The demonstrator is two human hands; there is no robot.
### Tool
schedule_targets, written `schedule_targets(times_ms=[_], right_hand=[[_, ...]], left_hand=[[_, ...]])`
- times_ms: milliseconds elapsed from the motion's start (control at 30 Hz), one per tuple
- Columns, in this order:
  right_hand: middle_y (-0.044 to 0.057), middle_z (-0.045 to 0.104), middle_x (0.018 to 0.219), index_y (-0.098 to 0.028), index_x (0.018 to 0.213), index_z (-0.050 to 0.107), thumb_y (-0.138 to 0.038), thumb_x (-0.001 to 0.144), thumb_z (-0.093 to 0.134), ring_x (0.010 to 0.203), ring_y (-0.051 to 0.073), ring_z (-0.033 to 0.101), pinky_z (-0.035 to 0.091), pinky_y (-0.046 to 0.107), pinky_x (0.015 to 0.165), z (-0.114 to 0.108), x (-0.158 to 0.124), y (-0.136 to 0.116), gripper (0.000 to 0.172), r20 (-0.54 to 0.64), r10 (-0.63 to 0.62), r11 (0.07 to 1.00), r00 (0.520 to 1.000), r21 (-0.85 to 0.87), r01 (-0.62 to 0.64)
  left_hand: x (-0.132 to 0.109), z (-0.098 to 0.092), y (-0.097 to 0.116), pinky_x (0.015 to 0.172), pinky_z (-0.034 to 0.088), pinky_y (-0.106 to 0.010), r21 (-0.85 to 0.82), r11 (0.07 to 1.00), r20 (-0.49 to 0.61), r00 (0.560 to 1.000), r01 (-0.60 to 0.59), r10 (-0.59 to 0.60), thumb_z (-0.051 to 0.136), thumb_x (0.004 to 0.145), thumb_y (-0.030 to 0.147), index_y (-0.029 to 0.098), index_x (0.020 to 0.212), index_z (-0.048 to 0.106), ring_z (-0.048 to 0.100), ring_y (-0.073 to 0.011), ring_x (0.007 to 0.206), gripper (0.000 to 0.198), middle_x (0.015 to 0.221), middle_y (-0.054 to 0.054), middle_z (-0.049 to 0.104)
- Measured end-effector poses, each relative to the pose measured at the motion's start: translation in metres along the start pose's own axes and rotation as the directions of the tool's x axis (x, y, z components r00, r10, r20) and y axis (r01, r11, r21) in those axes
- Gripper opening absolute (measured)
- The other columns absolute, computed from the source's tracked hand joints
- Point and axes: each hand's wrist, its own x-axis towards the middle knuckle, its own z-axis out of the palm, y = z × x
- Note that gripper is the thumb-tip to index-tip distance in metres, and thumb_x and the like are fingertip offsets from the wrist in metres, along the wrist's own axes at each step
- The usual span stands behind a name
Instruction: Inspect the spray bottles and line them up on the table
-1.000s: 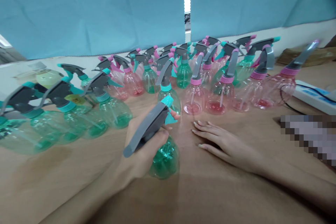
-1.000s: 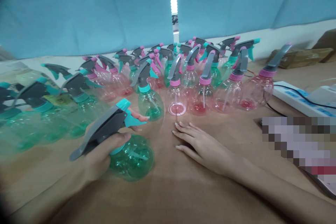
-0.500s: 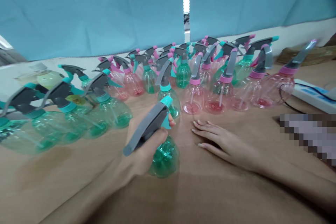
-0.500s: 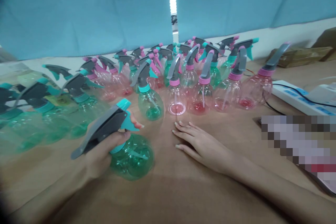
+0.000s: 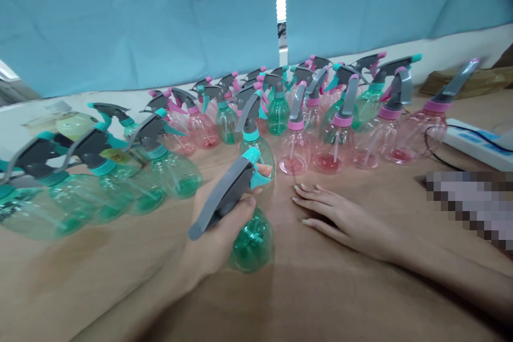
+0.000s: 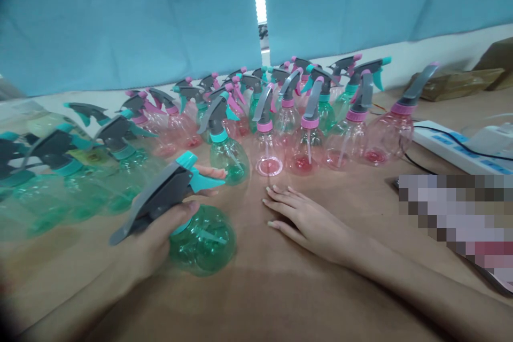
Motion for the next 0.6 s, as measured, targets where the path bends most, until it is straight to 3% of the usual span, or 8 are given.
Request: schedule_targets(times_ms=[100,167,400,600], right_hand=[[0.008,0.042,0.15,-0.02,0.141,0.046,-0.042,0.099,0.042,0.14,0.026,0.035,0.029,0.051,0.115,0.0012,-0.0005,0.0015,0.048,-0.019,-0.004,1.0,1.0,0.022,0.005],[0.007,0.043,0.149,-0.021,0.142,0.046,-0.042,0.099,0.042,0.139,0.025,0.036,0.029,0.051,0.115,0.002,-0.0008,0.0025,0.048,-0.024,-0.007,1.0,1.0,0.029,0.007],[0.007,0.043,0.149,-0.022,0.142,0.046,-0.042,0.099,0.043,0.139,0.025,0.035,0.029,0.05,0.115,0.0023,-0.0005,0.0016,0.047,-0.031,-0.004,0.999,1.0,0.032,0.005],[0.008,0.043,0.149,-0.02,0.141,0.046,-0.042,0.1,0.04,0.14,0.024,0.035,0.029,0.049,0.115,0.001,-0.0003,0.0007,0.048,-0.022,-0.014,1.0,1.0,0.015,0.014]], left_hand=[[0.0003,0.0018,0.0031,0.087,0.052,-0.036,-0.004,1.0,-0.009,1.0,-0.008,0.008,0.055,0.079,0.025,0.027,0.101,0.066,0.066,-0.0227,0.1,0.025,0.105,-0.002,0.071],[0.0002,0.0016,0.0034,0.084,0.052,-0.036,0.02,1.0,-0.017,1.0,-0.007,0.008,0.055,0.079,0.026,0.026,0.103,0.066,0.065,-0.023,0.097,0.027,0.105,-0.002,0.07],[-0.0008,0.0003,0.0014,0.074,0.05,-0.035,0.09,0.996,-0.019,1.0,0.016,-0.014,0.052,0.082,0.029,0.026,0.104,0.067,0.054,-0.0153,0.06,0.026,0.068,0.003,0.059],[0.0004,0.0026,0.0055,0.073,0.052,-0.035,0.072,0.996,-0.038,0.998,0.051,-0.048,0.053,0.078,0.029,0.026,0.103,0.066,0.063,-0.0182,0.072,0.028,0.098,-0.001,0.071]])
